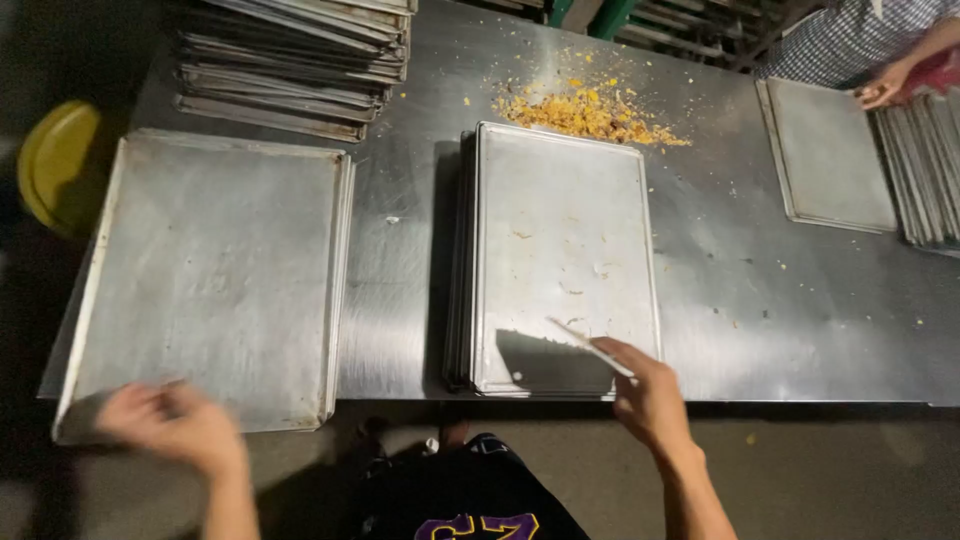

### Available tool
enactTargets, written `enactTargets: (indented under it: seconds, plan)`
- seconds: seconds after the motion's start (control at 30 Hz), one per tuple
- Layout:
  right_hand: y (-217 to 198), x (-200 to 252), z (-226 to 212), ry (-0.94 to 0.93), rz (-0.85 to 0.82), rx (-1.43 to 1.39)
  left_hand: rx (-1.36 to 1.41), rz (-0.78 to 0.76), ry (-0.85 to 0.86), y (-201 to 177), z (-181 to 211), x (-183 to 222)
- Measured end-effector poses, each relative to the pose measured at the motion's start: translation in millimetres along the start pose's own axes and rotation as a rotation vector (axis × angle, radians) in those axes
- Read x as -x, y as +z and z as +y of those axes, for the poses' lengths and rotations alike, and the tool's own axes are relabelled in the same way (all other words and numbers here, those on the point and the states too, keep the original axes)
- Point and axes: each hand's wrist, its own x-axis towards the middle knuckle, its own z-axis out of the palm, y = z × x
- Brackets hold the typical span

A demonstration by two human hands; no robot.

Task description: Scraping residue off metal baking trays and stacking them.

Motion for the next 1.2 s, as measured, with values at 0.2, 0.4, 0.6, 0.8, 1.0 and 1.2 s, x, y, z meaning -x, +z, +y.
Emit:
enactTargets:
  seconds: [0.2, 0.4, 0.6, 0.8, 1.0, 1.2]
  plan:
    - [34.6, 1.4, 32.3, -0.668, -0.109, 0.303, 0.231, -1.101, -0.477, 44.9, 188.7, 136.3]
    - [51.9, 18.4, 0.6, -0.395, -0.258, 0.453, 0.247, -1.229, -0.237, 65.2, 211.4, 184.8]
    - [65.6, -24.1, -33.4, -0.493, -0.048, 0.475, 0.121, -1.258, -0.493, 66.5, 218.9, 186.2]
    - [79.5, -144.6, -49.6, -0.417, -0.182, 0.598, 0.101, -1.233, -0.591, 63.4, 216.6, 195.1]
    - [106.7, -341.1, -35.2, -0.636, 0.164, 0.618, 0.202, -1.129, -0.436, 66.9, 202.6, 209.1]
    - [128.3, -524.6, -7.2, -0.641, 0.302, 0.687, 0.087, -1.155, -0.420, 74.2, 212.2, 193.2]
